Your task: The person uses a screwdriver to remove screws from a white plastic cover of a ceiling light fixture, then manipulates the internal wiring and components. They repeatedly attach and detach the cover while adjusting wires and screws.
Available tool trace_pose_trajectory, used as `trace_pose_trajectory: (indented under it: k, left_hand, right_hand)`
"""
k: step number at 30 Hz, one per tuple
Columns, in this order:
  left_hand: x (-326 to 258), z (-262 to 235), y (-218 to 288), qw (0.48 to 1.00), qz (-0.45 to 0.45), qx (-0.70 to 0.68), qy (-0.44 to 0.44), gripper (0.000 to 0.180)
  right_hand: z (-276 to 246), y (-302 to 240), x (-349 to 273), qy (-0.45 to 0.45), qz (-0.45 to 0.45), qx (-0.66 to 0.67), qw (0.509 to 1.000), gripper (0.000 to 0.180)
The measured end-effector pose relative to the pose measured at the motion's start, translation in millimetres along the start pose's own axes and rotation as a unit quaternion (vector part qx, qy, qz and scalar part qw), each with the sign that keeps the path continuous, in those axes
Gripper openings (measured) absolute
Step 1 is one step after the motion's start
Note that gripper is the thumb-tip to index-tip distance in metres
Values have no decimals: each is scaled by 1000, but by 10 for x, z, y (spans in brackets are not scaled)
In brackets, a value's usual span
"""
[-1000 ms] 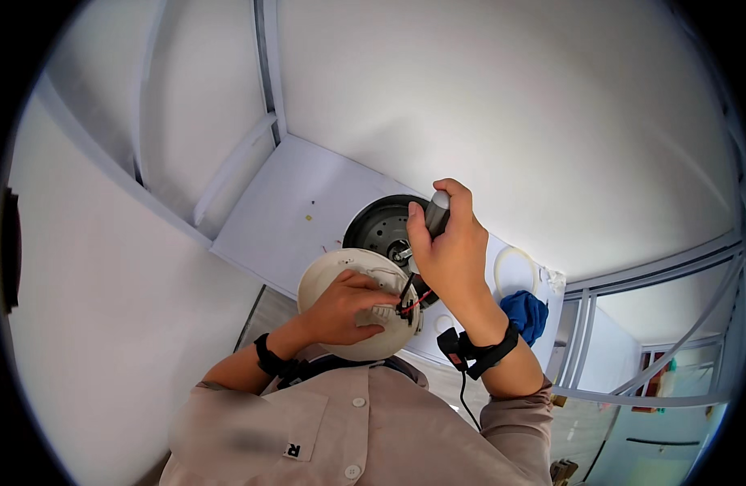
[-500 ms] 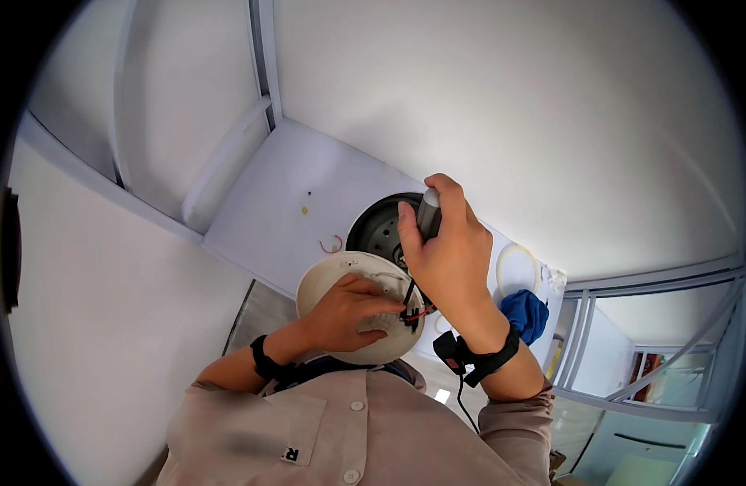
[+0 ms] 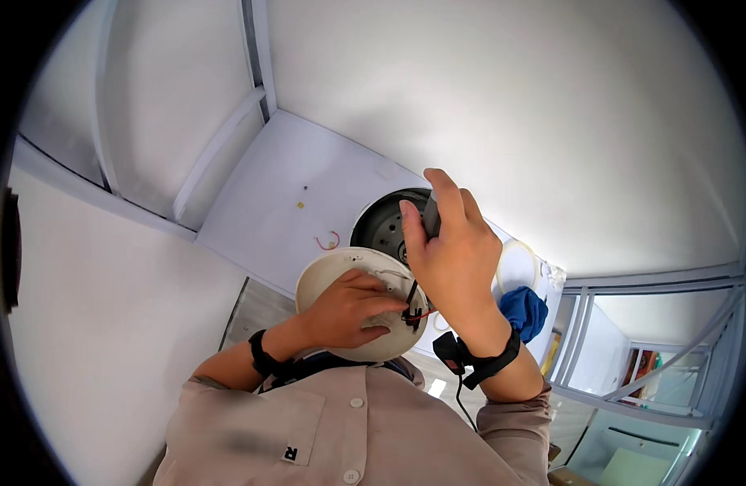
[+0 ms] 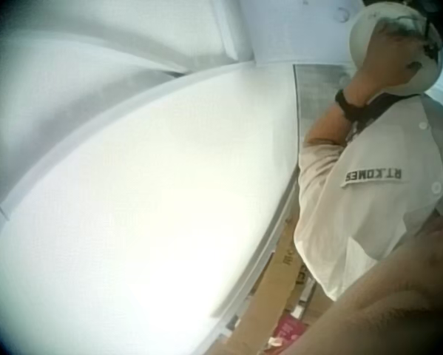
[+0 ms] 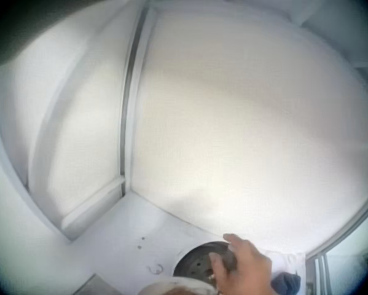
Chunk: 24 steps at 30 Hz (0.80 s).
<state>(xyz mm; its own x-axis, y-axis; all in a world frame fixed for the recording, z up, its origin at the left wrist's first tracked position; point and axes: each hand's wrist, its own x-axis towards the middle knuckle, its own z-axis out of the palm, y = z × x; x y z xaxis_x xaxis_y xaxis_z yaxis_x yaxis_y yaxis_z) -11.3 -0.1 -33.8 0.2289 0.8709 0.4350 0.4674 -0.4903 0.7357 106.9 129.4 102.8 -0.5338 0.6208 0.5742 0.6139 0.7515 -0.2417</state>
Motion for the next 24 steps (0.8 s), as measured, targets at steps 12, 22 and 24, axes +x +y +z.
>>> trace_pose_trajectory:
  k: [12, 22, 24]
  left_hand:
    - [86, 94, -152, 993, 69, 26, 94, 29]
    - [85, -257, -132, 917, -181, 203, 293, 22]
    - [-26, -232, -194, 923, -247, 153, 253, 20]
  right_hand:
    - [-7, 53, -20, 21, -14, -67, 997, 41]
    - [-77, 170, -125, 42, 7, -4, 999, 40]
    - [-88, 182, -155, 48, 6, 3, 999, 41]
